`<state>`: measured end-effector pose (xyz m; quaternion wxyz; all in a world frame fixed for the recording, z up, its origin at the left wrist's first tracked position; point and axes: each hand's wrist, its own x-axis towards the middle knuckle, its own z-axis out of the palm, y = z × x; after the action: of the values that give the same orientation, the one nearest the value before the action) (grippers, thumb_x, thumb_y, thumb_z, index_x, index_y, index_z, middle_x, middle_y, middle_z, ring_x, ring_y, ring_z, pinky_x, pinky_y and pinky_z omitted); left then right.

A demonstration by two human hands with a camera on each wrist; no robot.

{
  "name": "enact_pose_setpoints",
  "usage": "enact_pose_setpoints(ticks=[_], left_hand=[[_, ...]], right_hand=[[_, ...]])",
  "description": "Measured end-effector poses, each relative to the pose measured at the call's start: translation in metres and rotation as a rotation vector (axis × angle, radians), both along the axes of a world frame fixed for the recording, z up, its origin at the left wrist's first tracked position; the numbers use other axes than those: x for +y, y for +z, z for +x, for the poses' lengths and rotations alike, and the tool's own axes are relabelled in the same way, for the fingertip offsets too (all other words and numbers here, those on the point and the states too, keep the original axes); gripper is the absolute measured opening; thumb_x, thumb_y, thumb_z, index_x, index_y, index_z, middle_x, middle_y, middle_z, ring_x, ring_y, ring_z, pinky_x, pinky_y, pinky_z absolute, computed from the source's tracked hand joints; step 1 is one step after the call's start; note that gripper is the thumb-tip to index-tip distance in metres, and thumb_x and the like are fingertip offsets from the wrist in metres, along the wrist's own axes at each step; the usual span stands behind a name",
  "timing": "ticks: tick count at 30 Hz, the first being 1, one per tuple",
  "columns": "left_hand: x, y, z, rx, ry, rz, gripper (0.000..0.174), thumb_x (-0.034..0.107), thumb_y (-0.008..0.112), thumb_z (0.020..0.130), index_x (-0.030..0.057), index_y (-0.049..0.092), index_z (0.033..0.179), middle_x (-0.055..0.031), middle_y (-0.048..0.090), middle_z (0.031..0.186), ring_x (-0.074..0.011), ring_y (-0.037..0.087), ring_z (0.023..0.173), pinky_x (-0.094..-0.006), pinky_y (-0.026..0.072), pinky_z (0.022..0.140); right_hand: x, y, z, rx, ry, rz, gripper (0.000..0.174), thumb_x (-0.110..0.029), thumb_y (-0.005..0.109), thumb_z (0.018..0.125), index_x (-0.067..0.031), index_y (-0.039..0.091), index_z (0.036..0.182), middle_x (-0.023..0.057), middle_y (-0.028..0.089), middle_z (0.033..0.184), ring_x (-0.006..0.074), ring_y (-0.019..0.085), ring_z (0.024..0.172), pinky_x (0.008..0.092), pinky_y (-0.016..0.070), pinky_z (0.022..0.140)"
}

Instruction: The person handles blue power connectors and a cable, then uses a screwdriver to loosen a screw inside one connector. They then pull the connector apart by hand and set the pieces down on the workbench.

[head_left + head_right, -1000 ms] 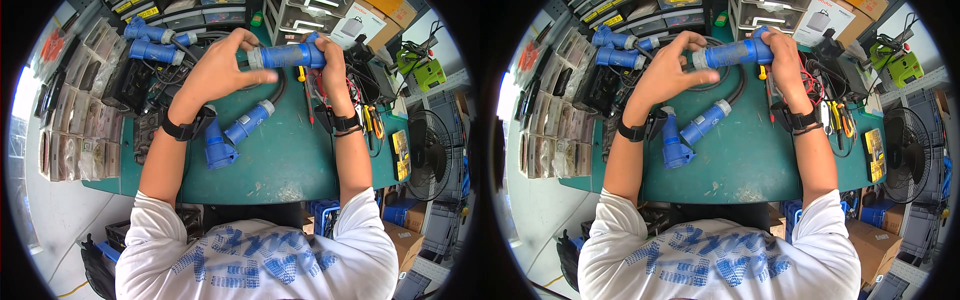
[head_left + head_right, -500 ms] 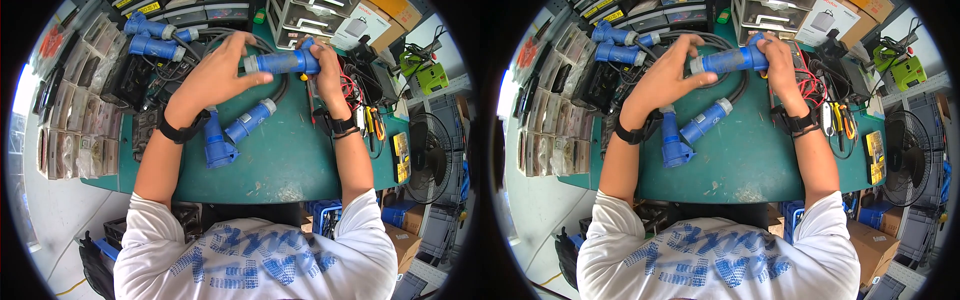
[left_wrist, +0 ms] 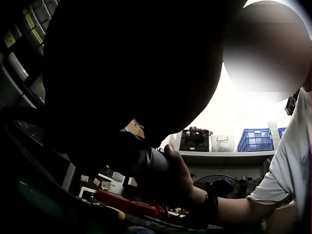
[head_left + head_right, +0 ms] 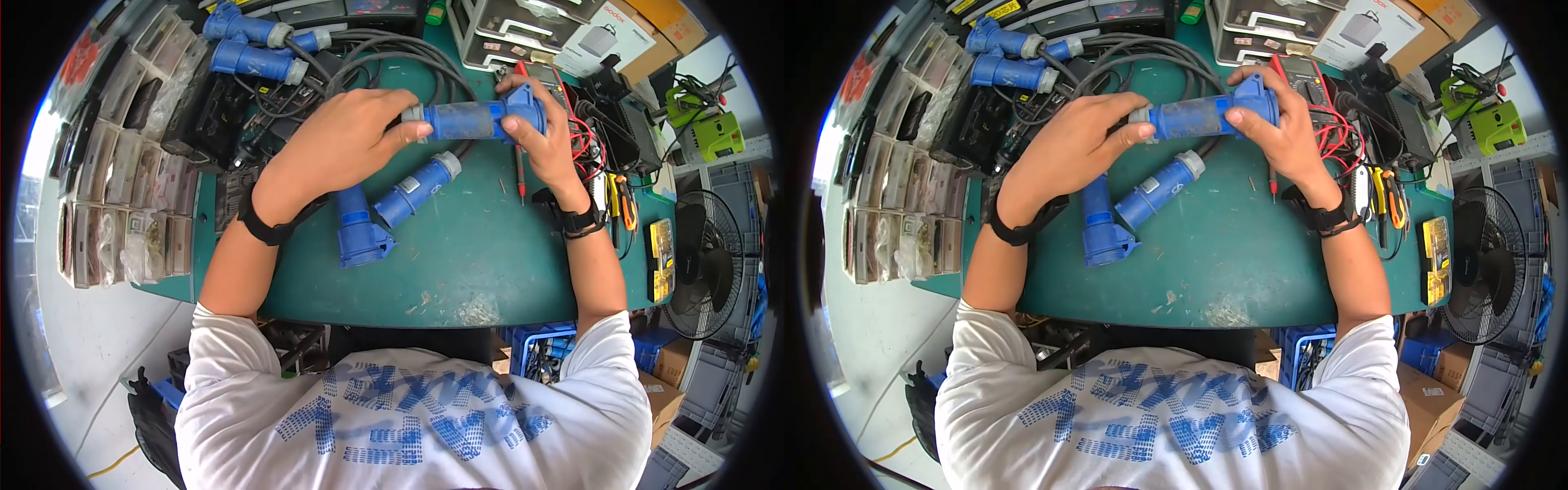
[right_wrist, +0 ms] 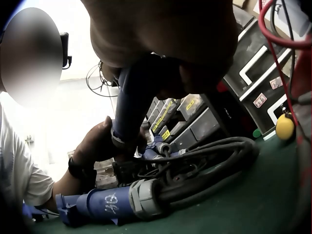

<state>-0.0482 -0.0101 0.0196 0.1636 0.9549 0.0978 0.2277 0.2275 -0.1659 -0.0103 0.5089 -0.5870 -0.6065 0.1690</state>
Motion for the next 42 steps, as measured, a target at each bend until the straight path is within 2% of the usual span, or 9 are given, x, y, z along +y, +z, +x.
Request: enact_pose_setpoints(ticks=[12,15,19,26,30,32,36,39,42], left_hand=[[0.01,-0.007,-0.001,-0.01,-0.011,-0.049,0.054,0.043,0.086,0.093,0.0037,0.057,0.116,-0.0206,0.068,0.104,-0.046,0.07,0.094,-0.0533,0.0577,0.075],[0.008,-0.009,0.005,-0.13,-0.08,0.013,0.054,0.043,0.086,0.092,0.0042,0.055,0.112,-0.0189,0.067,0.1,-0.0453,0.07,0.093,-0.0526,0.0572,0.075],[0.003,-0.002,0.002,-0.113,-0.007,-0.013,0.055,0.05,0.084,0.092,0.0039,0.059,0.11,-0.0183,0.069,0.1,-0.0441,0.071,0.094,-0.0541,0.0573,0.077],[0.018,-0.015,0.001,0.193,-0.068,-0.097,0.063,0.056,0.087,0.087,0.0049,0.06,0.111,-0.0165,0.073,0.106,-0.0426,0.073,0.095,-0.0518,0.0581,0.078],[0.01,-0.02,0.007,-0.087,-0.053,-0.083,0.062,0.055,0.088,0.088,0.0055,0.06,0.113,-0.0155,0.074,0.106,-0.0417,0.074,0.096,-0.0509,0.0591,0.079],[0.009,-0.013,0.005,-0.001,-0.025,-0.134,0.062,0.054,0.088,0.088,0.0056,0.06,0.114,-0.0156,0.075,0.107,-0.0415,0.075,0.097,-0.0512,0.0594,0.08],[0.013,-0.017,0.004,0.135,0.001,-0.199,0.062,0.054,0.089,0.088,0.0059,0.061,0.116,-0.016,0.075,0.107,-0.0414,0.076,0.101,-0.0517,0.0603,0.083],[0.014,-0.024,0.008,0.044,-0.04,-0.123,0.062,0.054,0.088,0.089,0.0063,0.062,0.118,-0.0161,0.075,0.107,-0.0415,0.076,0.102,-0.0513,0.0607,0.084],[0.006,-0.02,0.01,-0.124,-0.01,-0.078,0.059,0.055,0.084,0.093,0.0061,0.064,0.117,-0.0152,0.075,0.107,-0.0412,0.076,0.102,-0.0509,0.0608,0.085]], right_hand=[[-0.002,-0.009,0.005,-0.03,-0.028,0.079,0.073,-0.057,0.08,0.091,0.0016,0.067,0.133,0.0115,0.07,0.129,0.0231,0.065,0.117,0.0372,0.0485,0.106],[-0.002,-0.005,0.001,-0.074,0.009,0.141,0.058,-0.038,0.085,0.091,-0.0005,0.068,0.131,0.0083,0.072,0.121,0.018,0.064,0.102,0.0341,0.0522,0.094],[-0.005,-0.002,-0.004,-0.073,-0.012,0.081,0.073,-0.056,0.082,0.089,0.0017,0.068,0.133,0.011,0.071,0.127,0.0219,0.065,0.114,0.0367,0.0499,0.104],[-0.006,-0.002,0.0,-0.099,0.012,0.012,0.07,-0.051,0.082,0.089,0.0012,0.068,0.133,0.0112,0.071,0.127,0.0215,0.066,0.112,0.0359,0.0508,0.102],[-0.004,-0.006,-0.001,-0.096,0.014,0.022,0.069,-0.05,0.082,0.089,0.001,0.067,0.134,0.0112,0.071,0.127,0.0214,0.066,0.111,0.0359,0.0509,0.102],[-0.001,-0.006,0.0,-0.1,0.012,0.046,0.068,-0.049,0.082,0.089,0.0009,0.067,0.134,0.0112,0.071,0.128,0.0213,0.066,0.111,0.0359,0.0509,0.102],[0.001,-0.008,0.003,-0.114,0.053,0.143,0.056,-0.037,0.086,0.09,-0.0007,0.069,0.129,0.0099,0.074,0.114,0.0199,0.065,0.094,0.0346,0.0537,0.088],[-0.001,-0.01,0.005,-0.079,0.006,0.007,0.068,-0.049,0.081,0.09,0.0012,0.067,0.134,0.0108,0.071,0.129,0.0216,0.065,0.114,0.0359,0.05,0.105],[-0.001,-0.008,0.0,-0.061,-0.002,0.031,0.067,-0.049,0.08,0.091,0.0011,0.068,0.134,0.0111,0.071,0.129,0.0218,0.065,0.115,0.0361,0.0495,0.106]])
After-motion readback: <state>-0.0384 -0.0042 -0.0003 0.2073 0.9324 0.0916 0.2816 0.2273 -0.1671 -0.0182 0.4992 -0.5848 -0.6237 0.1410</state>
